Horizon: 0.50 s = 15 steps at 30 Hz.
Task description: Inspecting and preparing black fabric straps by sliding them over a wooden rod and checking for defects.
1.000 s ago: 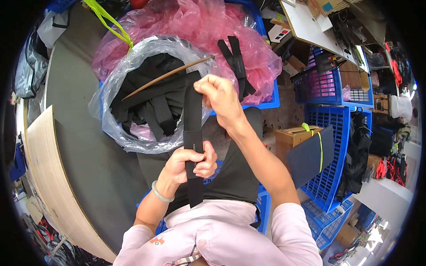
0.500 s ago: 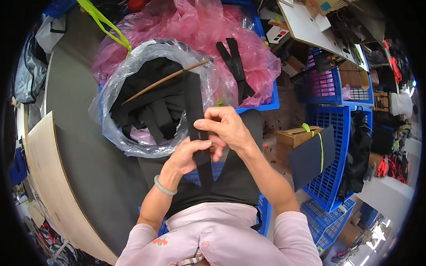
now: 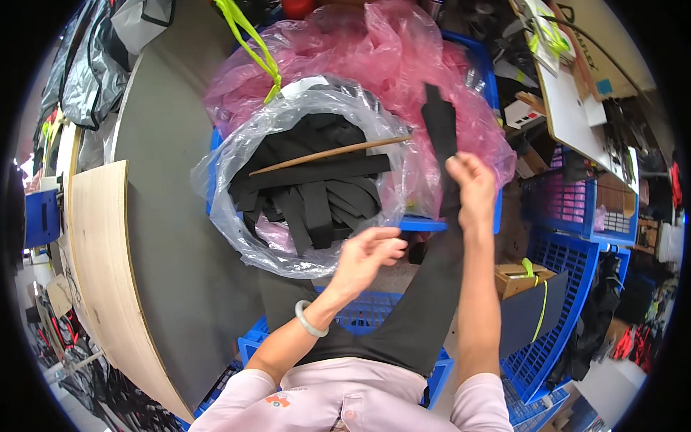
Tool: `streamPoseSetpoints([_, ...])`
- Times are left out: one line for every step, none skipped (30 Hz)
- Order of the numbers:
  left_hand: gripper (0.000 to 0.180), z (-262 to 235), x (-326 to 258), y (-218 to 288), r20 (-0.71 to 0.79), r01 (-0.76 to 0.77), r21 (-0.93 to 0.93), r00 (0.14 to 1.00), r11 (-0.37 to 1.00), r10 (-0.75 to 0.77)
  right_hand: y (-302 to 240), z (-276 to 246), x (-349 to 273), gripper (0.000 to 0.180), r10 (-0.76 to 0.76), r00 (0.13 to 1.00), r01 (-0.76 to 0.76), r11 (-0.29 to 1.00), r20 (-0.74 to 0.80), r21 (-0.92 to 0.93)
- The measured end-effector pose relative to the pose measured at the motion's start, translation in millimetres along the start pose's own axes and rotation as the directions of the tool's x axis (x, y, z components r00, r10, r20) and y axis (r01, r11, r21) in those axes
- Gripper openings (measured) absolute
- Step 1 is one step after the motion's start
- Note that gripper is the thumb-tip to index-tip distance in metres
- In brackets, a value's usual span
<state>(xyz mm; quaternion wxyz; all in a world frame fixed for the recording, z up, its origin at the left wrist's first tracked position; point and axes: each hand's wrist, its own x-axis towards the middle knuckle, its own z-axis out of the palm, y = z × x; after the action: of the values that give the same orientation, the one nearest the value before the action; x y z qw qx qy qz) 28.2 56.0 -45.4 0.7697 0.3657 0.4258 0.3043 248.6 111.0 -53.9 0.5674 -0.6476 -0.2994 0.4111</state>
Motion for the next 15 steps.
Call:
streamPoseSetpoints([0.025, -12.8, -0.3, 2.7, -0.099, -0.011, -0.065, 0.995, 0.998, 0.005, 9.8, -14.9, 30.1, 0.017, 0.047, 0.999, -0.047, 0.998, -0.013, -0.031])
streamPoseSetpoints([0.021, -26.0, 0.3, 6.1, -0.199, -0.046, -0.145, 0.98, 0.988, 0.017, 25.4, -30.6, 54.6, 0.02, 0.093, 0.995, -0.094, 0.993, -0.033, -0.064])
streamPoseSetpoints([0.018, -42.0, 1.6, 8.8, -0.317, -0.073, -0.154, 0.948, 0.985, 0.02, 39.8, -38.8, 68.5, 0.02, 0.092, 0.995, -0.094, 0.994, -0.023, -0.063])
streamPoseSetpoints([0.017, -60.2, 3.3, 7.1, -0.419, -0.112, -0.211, 0.908, 0.971, 0.013, 53.0, -44.9, 80.0, 0.02, -0.044, 0.991, -0.017, 0.89, -0.123, -0.455])
streamPoseSetpoints([0.019, -81.6, 2.9, 6.5, -0.51, -0.155, -0.225, 0.86, 0.962, 0.019, 56.3, -34.4, 83.8, 0.021, -0.201, 0.967, 0.011, 0.638, -0.153, -0.77])
streamPoseSetpoints([0.021, -101.7, 3.9, 4.7, -0.58, -0.188, -0.241, 0.815, 0.952, 0.014, 59.1, -28.8, 82.6, 0.021, -0.195, 0.97, 0.016, 0.644, -0.144, -0.765])
streamPoseSetpoints([0.022, -122.9, 1.3, 5.9, -0.653, -0.231, -0.234, 0.757, 0.944, 0.023, 48.6, -4.5, 67.7, 0.021, -0.315, 0.942, 0.157, 0.713, -0.112, -0.683])
streamPoseSetpoints([0.021, -140.0, -1.5, 8.8, -0.712, -0.251, -0.235, 0.702, 0.939, 0.01, 34.8, 18.2, 48.6, 0.021, -0.433, 0.895, 0.295, 0.752, -0.105, -0.59])
streamPoseSetpoints([0.021, -152.7, -2.3, 9.2, -0.735, -0.262, -0.227, 0.678, 0.938, 0.011, 21.8, 37.6, 30.3, 0.019, -0.379, 0.924, 0.318, 0.825, -0.041, -0.467])
streamPoseSetpoints([0.021, -158.4, 1.0, 10.1, -0.75, -0.268, -0.221, 0.661, 0.938, 0.012, 10.6, 51.8, 12.8, 0.015, -0.3, 0.952, 0.299, 0.865, 0.062, -0.402])
streamPoseSetpoints([0.023, -159.5, 4.2, 11.7, -0.751, -0.253, -0.215, 0.66, 0.943, 0.006, 12.2, 64.6, 0.5, 0.011, -0.221, 0.958, 0.278, 0.875, 0.183, -0.397])
streamPoseSetpoints([0.023, -155.5, 9.3, 12.5, -0.743, -0.251, -0.226, 0.669, 0.941, 0.0, 1.2, 79.4, -10.4, 0.01, -0.22, 0.908, 0.354, 0.857, 0.356, -0.374])
streamPoseSetpoints([0.024, -149.2, 14.4, 13.9, -0.717, -0.242, -0.241, 0.697, 0.94, -0.005, 5.1, 88.4, -13.5, 0.01, -0.243, 0.847, 0.449, 0.804, 0.473, -0.391])
streamPoseSetpoints([0.024, -141.5, 20.4, 14.1, -0.685, -0.23, -0.26, 0.729, 0.938, -0.011, 15.7, 95.3, -11.2, 0.011, -0.257, 0.818, 0.499, 0.762, 0.515, -0.412])
streamPoseSetpoints([0.025, -133.5, 23.5, 12.9, -0.67, -0.231, -0.265, 0.742, 0.936, -0.006, 23.6, 102.0, -8.4, 0.011, -0.287, 0.813, 0.533, 0.716, 0.507, -0.451])
